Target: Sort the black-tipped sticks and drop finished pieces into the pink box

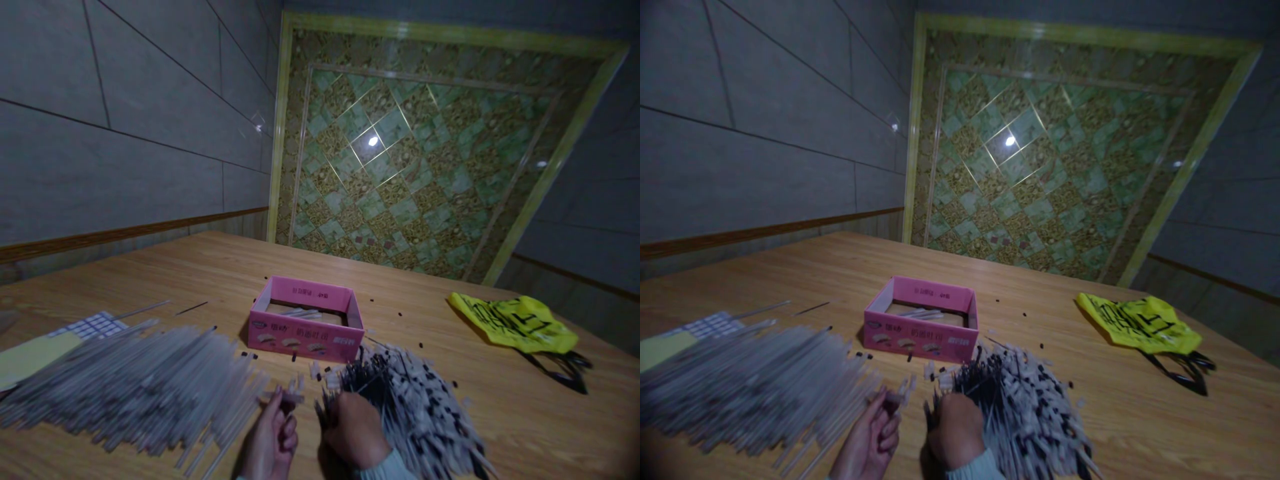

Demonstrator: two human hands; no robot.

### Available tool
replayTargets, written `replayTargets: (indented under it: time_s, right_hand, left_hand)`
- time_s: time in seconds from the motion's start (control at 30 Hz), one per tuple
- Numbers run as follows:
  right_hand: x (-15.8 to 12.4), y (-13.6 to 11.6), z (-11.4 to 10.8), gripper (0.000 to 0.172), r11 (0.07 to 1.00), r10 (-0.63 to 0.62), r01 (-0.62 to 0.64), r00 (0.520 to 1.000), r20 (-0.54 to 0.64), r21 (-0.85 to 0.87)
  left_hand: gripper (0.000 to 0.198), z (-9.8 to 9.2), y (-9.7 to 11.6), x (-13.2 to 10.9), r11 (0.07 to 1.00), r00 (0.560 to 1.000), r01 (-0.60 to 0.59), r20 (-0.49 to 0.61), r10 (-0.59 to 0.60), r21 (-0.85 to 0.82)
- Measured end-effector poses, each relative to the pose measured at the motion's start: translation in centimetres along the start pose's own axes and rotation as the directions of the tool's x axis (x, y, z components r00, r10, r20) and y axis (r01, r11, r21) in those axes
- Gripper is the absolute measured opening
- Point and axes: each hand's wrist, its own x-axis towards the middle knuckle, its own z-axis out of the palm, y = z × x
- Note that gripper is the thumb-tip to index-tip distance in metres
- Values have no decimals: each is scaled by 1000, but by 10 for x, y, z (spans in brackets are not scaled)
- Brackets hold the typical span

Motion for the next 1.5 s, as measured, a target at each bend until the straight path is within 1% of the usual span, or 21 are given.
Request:
replayTargets:
  time_s: [0.1, 0.17, 0.2, 0.23, 0.27, 0.3, 0.33, 0.37, 0.4, 0.43, 0.47, 0.57, 0.73, 0.87, 0.97, 1.2, 1.33, 1.4, 1.5]
  right_hand:
    - [1, 7, -8, 16, 998, -16, 17, 1000, -17, 66]
    - [1, 11, -15, 14, 992, -51, 53, 998, -22, 117]
    - [1, 12, -18, 11, 976, -93, 92, 996, -5, 199]
    - [1, 13, -22, 9, 933, -155, 138, 987, 27, 333]
    - [0, 14, -26, 12, 848, -231, 169, 971, 63, 503]
    - [-1, 13, -29, 16, 720, -310, 170, 946, 92, 673]
    - [-3, 13, -33, 19, 572, -378, 140, 919, 109, 808]
    - [-5, 12, -37, 22, 445, -427, 93, 896, 119, 891]
    - [-8, 11, -40, 25, 370, -454, 55, 881, 129, 928]
    - [-11, 11, -44, 27, 331, -470, 32, 872, 136, 943]
    - [-13, 10, -47, 29, 313, -478, 19, 867, 141, 950]
    - [-20, 8, -55, 29, 290, -485, -1, 862, 148, 957]
    - [-20, 7, -59, 26, 277, -483, 4, 865, 136, 961]
    - [-18, 7, -56, 25, 273, -483, -1, 864, 138, 962]
    - [-17, 7, -54, 27, 275, -474, -12, 868, 146, 961]
    - [-16, 11, -49, 26, 286, -479, -14, 864, 155, 958]
    - [-14, 10, -45, 23, 276, -488, -14, 859, 153, 961]
    - [-12, 9, -44, 21, 274, -494, -23, 854, 161, 961]
    - [-10, 8, -41, 18, 262, -486, -28, 860, 157, 965]
  left_hand:
    - [9, 0, 1, 0, 1000, 1000, 11, -7, -12, -21]
    - [9, 1, 1, 0, 999, 1000, 11, -10, -12, -33]
    - [10, 1, 1, 0, 999, 1000, 11, -13, -11, -39]
    - [11, 1, 1, 0, 999, 1000, 8, -13, -8, -46]
    - [11, 1, 0, 0, 999, 1000, 5, -10, -5, -52]
    - [12, 2, 0, 0, 998, 1000, 0, -6, 0, -58]
    - [12, 2, 0, -1, 998, 1000, -4, -4, 4, -60]
    - [12, 2, 1, -1, 998, 1000, -6, -3, 6, -59]
    - [13, 2, 1, -2, 998, 1000, -8, -7, 8, -56]
    - [13, 2, 1, -3, 999, 1000, -12, -20, 11, -52]
    - [13, 2, 2, -3, 999, 999, -17, -36, 15, -48]
    - [13, 3, 3, -3, 999, 998, -27, -57, 24, -41]
    - [12, 2, 3, -3, 999, 1000, -15, -15, 14, -48]
    - [14, 3, 2, -5, 998, 998, -59, -31, 59, -19]
    - [18, 4, 1, -5, 995, 994, -94, -52, 95, 17]
    - [26, 4, 0, -6, 990, 990, -126, -53, 129, 58]
    - [34, 2, -1, -4, 983, 988, -151, -19, 154, 109]
    - [36, 0, -2, -3, 979, 988, -151, -3, 153, 135]
    - [37, -1, -3, -2, 974, 989, -148, 5, 149, 174]
